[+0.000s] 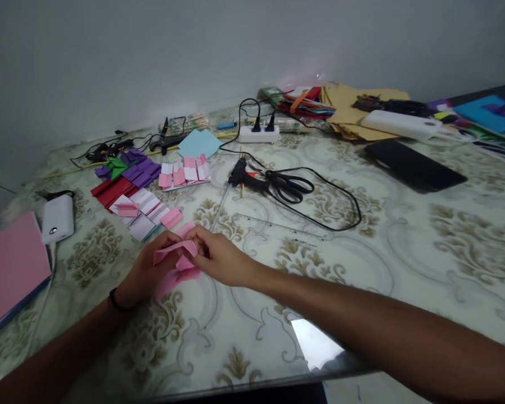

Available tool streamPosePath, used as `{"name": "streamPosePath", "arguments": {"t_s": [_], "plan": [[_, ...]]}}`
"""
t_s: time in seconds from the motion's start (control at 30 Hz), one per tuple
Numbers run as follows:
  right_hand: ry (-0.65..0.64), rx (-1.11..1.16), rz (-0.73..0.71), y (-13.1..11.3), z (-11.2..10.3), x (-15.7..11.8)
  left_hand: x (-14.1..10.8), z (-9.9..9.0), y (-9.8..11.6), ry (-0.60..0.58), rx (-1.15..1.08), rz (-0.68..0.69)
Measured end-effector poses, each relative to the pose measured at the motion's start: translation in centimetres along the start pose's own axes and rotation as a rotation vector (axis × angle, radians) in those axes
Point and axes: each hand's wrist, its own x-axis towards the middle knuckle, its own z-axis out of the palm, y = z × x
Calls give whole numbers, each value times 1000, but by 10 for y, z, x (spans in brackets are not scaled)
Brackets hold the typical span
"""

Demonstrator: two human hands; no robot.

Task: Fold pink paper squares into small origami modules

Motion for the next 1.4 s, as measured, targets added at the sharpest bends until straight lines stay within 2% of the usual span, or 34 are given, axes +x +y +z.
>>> {"name": "streamPosePath", "arguments": {"t_s": [0.17,0.43,0.77,1.0,1.23,1.4], "plan": [[10,-11,-5,-1,0,1,-1,1,3,-21,8,-6],[20,-9,-13,2,0,1,-4,4,1,29,74,57],[17,-21,19,-1,-1,1,-6,4,5,55,40,18],[24,-26,35,-4,0,0,-6,2,0,-18,-92,-11],[64,86,20,2,1,2,-4,4,7,-26,112,-45],[60,133,0,6,1,2,-2,4,12,-69,99,-25]]}}
